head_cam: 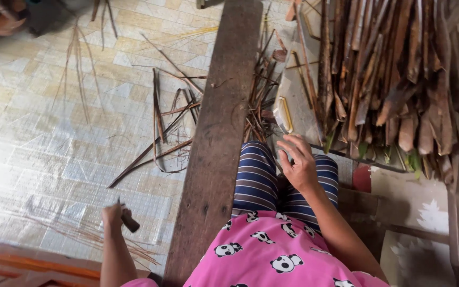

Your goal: Stripping the leafy part from palm leaf midribs using a small knife to prepare sticks

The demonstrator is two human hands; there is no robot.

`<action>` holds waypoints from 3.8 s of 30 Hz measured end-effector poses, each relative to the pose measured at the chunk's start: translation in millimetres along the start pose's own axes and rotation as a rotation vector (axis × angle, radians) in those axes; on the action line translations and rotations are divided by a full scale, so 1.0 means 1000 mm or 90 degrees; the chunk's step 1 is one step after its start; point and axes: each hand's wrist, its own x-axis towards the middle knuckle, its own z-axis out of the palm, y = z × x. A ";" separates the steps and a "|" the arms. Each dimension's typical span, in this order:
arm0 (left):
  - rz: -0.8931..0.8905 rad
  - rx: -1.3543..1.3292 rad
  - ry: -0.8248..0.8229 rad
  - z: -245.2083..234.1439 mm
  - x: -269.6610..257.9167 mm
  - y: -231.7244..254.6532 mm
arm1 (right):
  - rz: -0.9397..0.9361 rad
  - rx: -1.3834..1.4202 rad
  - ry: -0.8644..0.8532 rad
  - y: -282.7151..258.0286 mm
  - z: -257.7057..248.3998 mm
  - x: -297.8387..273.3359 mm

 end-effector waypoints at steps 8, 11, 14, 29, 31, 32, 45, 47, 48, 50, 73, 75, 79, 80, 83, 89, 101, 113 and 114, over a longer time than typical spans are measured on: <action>0.156 -1.225 0.076 -0.279 -0.038 0.100 | 0.049 0.045 0.042 -0.004 -0.028 0.005; 0.340 -1.248 -0.116 -0.344 -0.068 0.168 | 0.083 0.032 0.052 -0.007 -0.038 0.004; 0.460 -1.222 -0.304 -0.389 -0.129 0.243 | 0.082 0.023 0.088 -0.006 -0.046 0.006; 0.540 -1.271 -0.548 -0.341 -0.097 0.395 | 0.104 -0.121 0.115 0.017 -0.078 0.030; 0.535 -1.283 -0.540 -0.345 -0.103 0.391 | 0.101 -0.186 0.058 0.025 -0.075 0.030; 0.533 -1.295 -0.530 -0.346 -0.106 0.388 | 0.097 -0.251 0.002 0.029 -0.073 0.029; 0.515 -1.283 -0.452 -0.345 -0.096 0.386 | 0.246 -0.427 -0.378 0.046 -0.052 0.056; 0.514 -1.275 -0.453 -0.345 -0.097 0.386 | 0.262 -0.434 -0.401 0.043 -0.053 0.058; 0.512 -1.277 -0.454 -0.344 -0.097 0.386 | 0.261 -0.434 -0.404 0.039 -0.053 0.062; 0.512 -1.272 -0.449 -0.345 -0.097 0.386 | 0.301 -0.421 -0.490 0.031 -0.055 0.069; 0.514 -1.283 -0.417 -0.348 -0.134 0.390 | 0.671 0.429 -0.062 -0.023 -0.033 0.073; 0.524 -1.266 -0.414 -0.338 -0.134 0.398 | 0.675 0.447 -0.075 -0.026 -0.028 0.069; 0.505 -1.230 -0.371 -0.332 -0.126 0.402 | 0.544 0.228 -0.198 -0.011 -0.034 0.056; 0.491 -1.216 -0.360 -0.333 -0.125 0.402 | 0.441 0.074 -0.236 0.000 -0.037 0.048; 0.504 -1.180 -0.348 -0.338 -0.121 0.396 | 0.250 -0.328 -0.120 0.048 -0.034 0.035; 0.536 -1.116 -0.335 -0.335 -0.126 0.396 | 0.269 -0.399 -0.253 0.026 -0.045 0.066; 0.553 -1.040 -0.315 -0.350 -0.140 0.380 | 0.451 -0.344 -0.351 0.077 -0.035 0.063; 0.575 -0.965 -0.329 -0.347 -0.142 0.395 | 0.641 0.557 0.143 0.061 -0.087 0.070; 0.576 -0.964 -0.328 -0.350 -0.144 0.397 | 0.641 0.558 0.144 0.058 -0.090 0.069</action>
